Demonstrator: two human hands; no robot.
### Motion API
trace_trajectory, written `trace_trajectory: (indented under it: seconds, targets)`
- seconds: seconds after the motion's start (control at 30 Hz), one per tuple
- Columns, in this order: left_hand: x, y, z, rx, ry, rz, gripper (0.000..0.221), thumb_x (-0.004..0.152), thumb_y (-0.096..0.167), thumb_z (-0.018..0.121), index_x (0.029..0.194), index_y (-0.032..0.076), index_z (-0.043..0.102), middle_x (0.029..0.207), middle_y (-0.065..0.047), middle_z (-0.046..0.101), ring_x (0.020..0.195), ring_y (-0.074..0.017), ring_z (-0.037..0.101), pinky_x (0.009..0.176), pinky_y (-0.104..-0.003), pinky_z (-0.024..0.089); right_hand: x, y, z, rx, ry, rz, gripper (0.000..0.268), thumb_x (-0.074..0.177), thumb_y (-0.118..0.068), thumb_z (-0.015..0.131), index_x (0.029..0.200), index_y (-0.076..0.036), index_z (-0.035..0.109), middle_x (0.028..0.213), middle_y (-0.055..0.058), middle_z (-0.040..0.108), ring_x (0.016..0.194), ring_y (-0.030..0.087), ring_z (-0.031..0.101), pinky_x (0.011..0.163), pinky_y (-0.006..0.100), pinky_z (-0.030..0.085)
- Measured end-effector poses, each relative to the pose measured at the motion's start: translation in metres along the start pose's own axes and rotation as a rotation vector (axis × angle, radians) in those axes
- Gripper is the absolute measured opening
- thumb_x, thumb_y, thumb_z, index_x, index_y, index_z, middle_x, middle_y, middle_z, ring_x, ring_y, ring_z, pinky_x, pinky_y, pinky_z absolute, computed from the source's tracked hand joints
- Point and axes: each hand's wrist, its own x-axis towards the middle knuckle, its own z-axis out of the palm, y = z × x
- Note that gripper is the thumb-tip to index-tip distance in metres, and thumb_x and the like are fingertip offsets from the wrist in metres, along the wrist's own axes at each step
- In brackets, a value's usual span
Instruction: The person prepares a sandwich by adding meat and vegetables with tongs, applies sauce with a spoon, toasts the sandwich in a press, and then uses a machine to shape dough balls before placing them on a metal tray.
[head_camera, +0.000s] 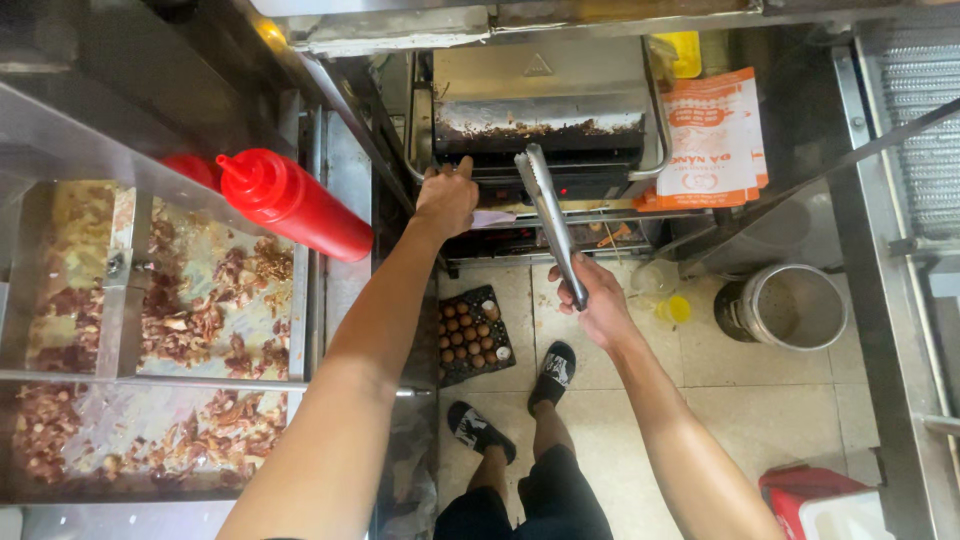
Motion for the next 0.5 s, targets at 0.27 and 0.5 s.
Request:
trace_trajectory:
  seconds: [0.27,0.5]
  targets:
    - [0.001,-0.005,0.003,-0.021,-0.044,0.022,0.027,0.075,0.022,0.082,0.097,0.007,0.078,0.131,-0.014,0.054,0.117,-0.0331,0.061,0.096,-0.051,0.05,-0.003,-0.01,0.002,-0.068,0.052,-0.034,0.034,0.108,-0.029,0.046,0.122,-0.001,0.059,0.095,0.011,0.067,0.066,0.013,0.054,0.058,0.028,0.043]
    - [0.015,-0.019,-0.02,0.008,-0.084,0.076,0.019,0.082,0.005,0.069,0.099,0.004,0.078,0.131,-0.021,0.056,0.115,-0.0396,0.064,0.091,-0.049,0.056,-0.037,-0.014,-0.02,-0.19,-0.029,0.068,0.033,0.105,-0.029,0.05,0.117,-0.001,0.063,0.092,0.007,0.068,0.061,0.01,0.049,0.052,0.024,0.036]
